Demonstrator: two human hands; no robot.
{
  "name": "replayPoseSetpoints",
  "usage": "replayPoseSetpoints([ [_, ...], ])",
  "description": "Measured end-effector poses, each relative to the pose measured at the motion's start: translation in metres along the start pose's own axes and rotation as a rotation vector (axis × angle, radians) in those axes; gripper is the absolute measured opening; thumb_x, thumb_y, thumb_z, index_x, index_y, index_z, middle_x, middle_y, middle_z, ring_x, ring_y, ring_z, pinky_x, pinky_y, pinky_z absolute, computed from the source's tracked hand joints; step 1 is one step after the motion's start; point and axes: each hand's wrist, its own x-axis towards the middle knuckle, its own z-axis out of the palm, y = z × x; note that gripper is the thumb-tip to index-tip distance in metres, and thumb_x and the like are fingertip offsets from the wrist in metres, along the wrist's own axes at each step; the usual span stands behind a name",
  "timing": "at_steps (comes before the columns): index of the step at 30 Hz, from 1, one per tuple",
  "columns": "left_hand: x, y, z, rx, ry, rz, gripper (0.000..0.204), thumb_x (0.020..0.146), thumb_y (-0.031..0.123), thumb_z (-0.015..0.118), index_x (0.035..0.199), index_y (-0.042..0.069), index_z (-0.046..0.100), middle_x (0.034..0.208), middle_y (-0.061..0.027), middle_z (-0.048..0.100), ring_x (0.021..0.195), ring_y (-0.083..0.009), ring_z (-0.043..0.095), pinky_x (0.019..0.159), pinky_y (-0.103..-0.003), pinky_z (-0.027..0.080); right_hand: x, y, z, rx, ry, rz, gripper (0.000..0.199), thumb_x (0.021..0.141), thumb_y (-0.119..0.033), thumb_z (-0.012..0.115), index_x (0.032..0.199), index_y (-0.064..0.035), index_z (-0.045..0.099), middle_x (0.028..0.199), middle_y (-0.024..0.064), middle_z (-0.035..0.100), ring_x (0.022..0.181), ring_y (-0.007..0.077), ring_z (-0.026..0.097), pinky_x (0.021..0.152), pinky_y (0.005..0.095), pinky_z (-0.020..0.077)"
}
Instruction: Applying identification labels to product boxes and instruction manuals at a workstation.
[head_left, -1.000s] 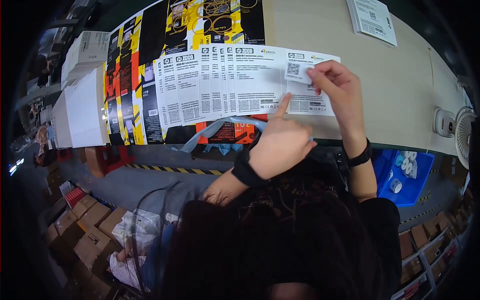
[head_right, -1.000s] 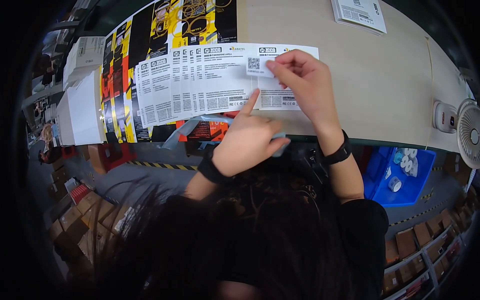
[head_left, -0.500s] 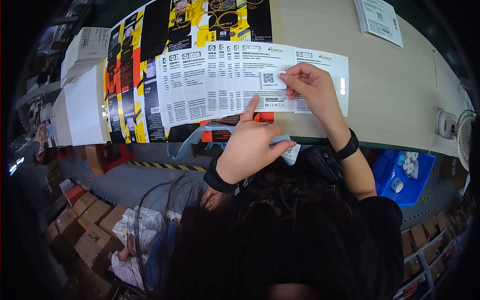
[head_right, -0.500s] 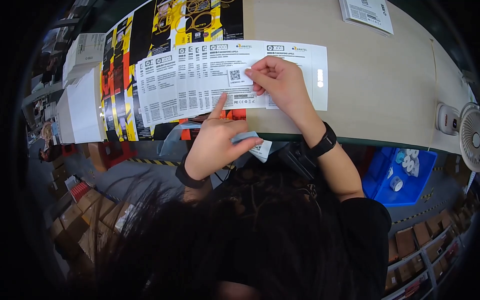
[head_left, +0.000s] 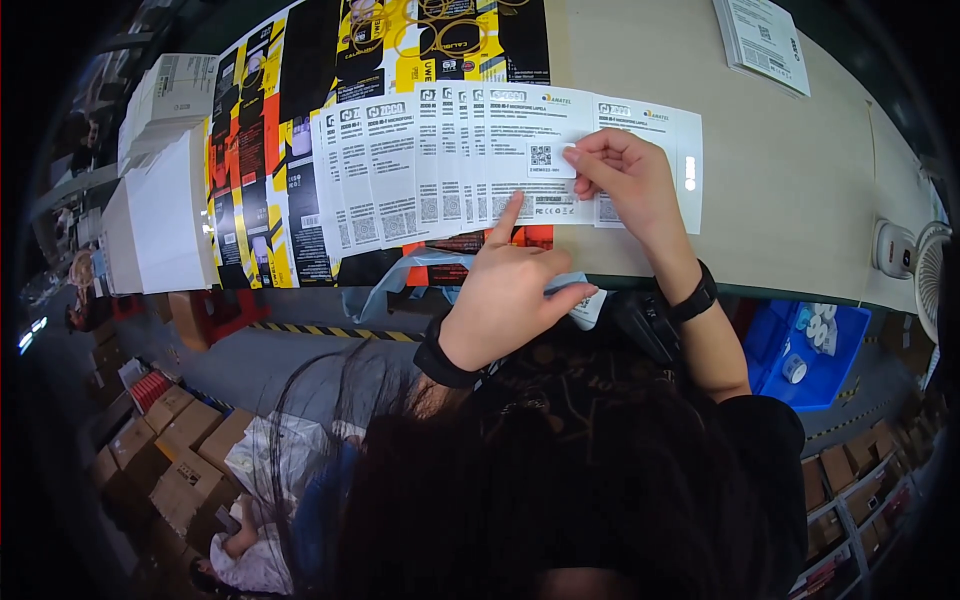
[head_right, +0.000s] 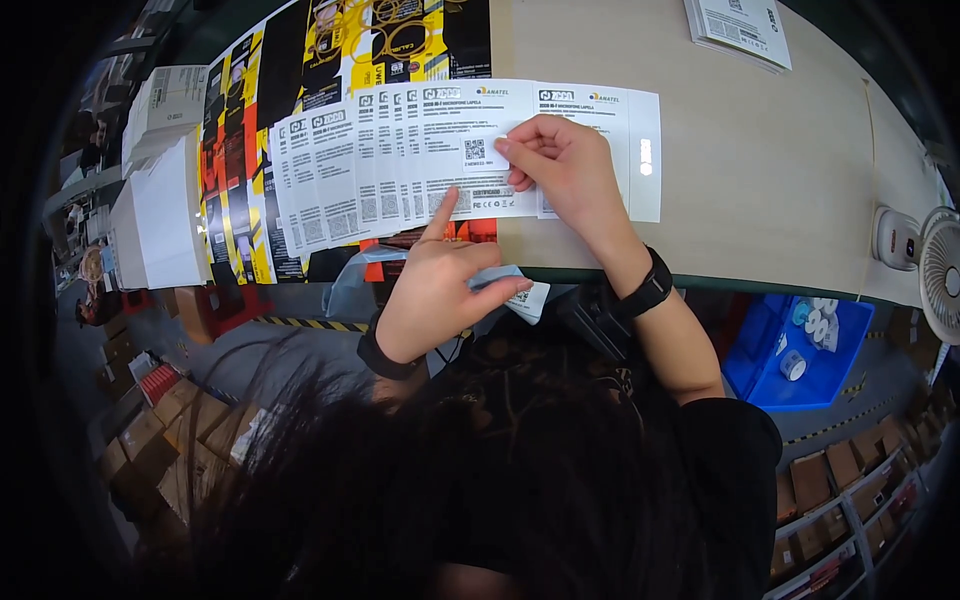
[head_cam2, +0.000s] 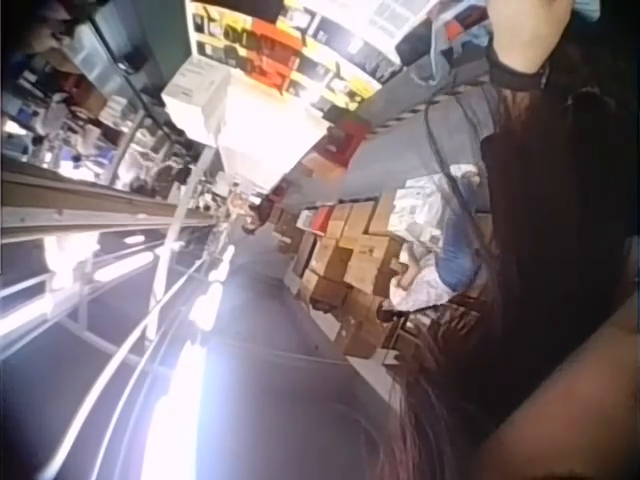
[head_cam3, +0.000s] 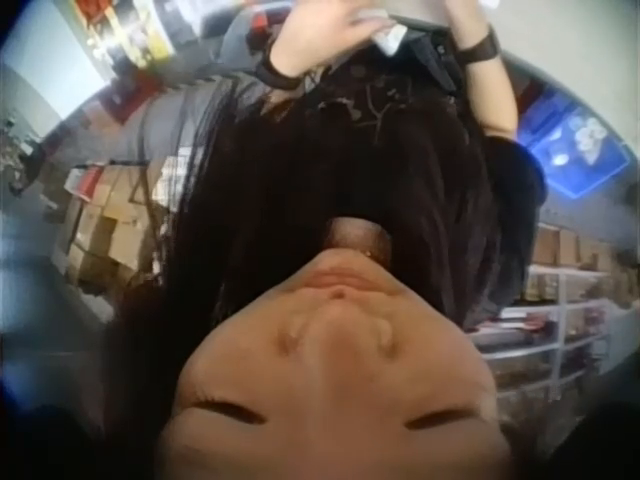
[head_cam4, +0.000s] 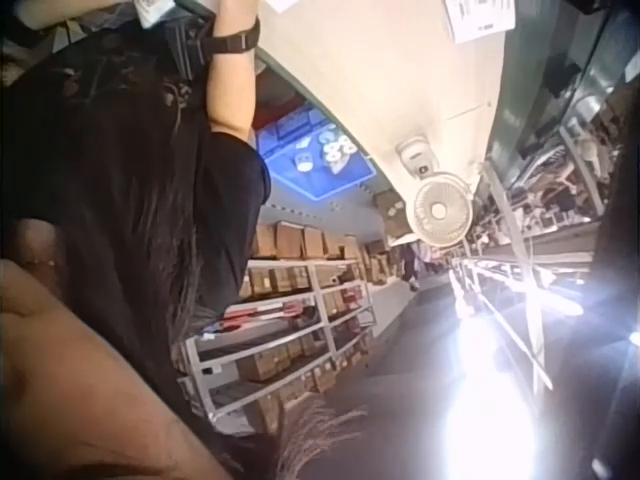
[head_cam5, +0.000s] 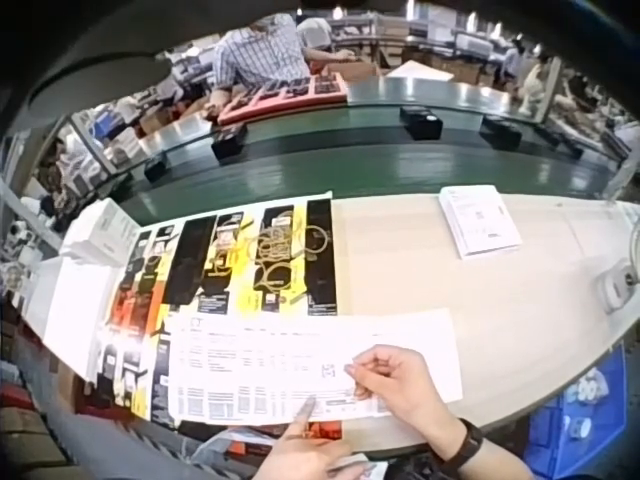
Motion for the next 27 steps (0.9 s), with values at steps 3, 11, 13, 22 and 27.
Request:
replayPoseSetpoints([
  [3,0.0007,-0.0004,0.0008,-0.007,0.004,0.002,0.022,0.073,0.025,0.068,0.071,0.005,0.062,0.056,-0.0085,0.056,0.058,-0.0262,0.057,0.108,-0.046,0.018,0.0001,0.0002,-0.0003,-0.006,0.006,0.007,0.01,0.082,-0.007,0.063,0.085,0.0022,0.06,0.069,0.0046,0.06,0.057,0.0073,0.056,0.054,0.0192,0.0453],
  [11,0.0009,-0.0019,0.0025,-0.005,0.013,0.003,0.023,0.073,0.026,0.068,0.07,0.004,0.061,0.055,-0.008,0.055,0.056,-0.026,0.056,0.108,-0.046,0.018,0.0011,0.0005,-0.0001,0.006,0.013,0.005,0.01,0.082,-0.007,0.063,0.085,0.0023,0.06,0.068,0.0049,0.06,0.057,0.0076,0.056,0.054,0.0192,0.0457],
  [13,-0.0002,-0.0019,0.0034,-0.011,0.04,0.01,0.023,0.073,0.026,0.068,0.069,0.004,0.06,0.054,-0.0077,0.054,0.055,-0.0258,0.056,0.108,-0.046,0.019,0.0009,0.0,0.0005,0.003,0.011,0.005,0.011,0.082,-0.007,0.063,0.085,0.0022,0.06,0.068,0.005,0.06,0.057,0.0076,0.056,0.054,0.0192,0.0458],
  [22,0.0004,0.0001,0.003,0.045,0.008,0.008,0.023,0.073,0.027,0.069,0.072,0.005,0.062,0.054,-0.0076,0.054,0.054,-0.026,0.055,0.108,-0.046,0.019,0.0006,0.0036,0.0009,-0.014,0.026,-0.003,0.011,0.082,-0.008,0.063,0.086,0.0023,0.06,0.069,0.0051,0.061,0.057,0.0075,0.056,0.054,0.0194,0.046],
  [27,-0.0002,-0.0019,0.005,0.025,0.025,0.014,0.022,0.073,0.026,0.068,0.075,0.005,0.063,0.055,-0.0077,0.055,0.055,-0.0262,0.056,0.108,-0.046,0.018,0.0003,0.0031,0.0049,-0.035,0.047,-0.015,0.011,0.081,-0.007,0.064,0.085,0.0026,0.06,0.067,0.0041,0.06,0.056,0.0071,0.056,0.053,0.0193,0.046],
])
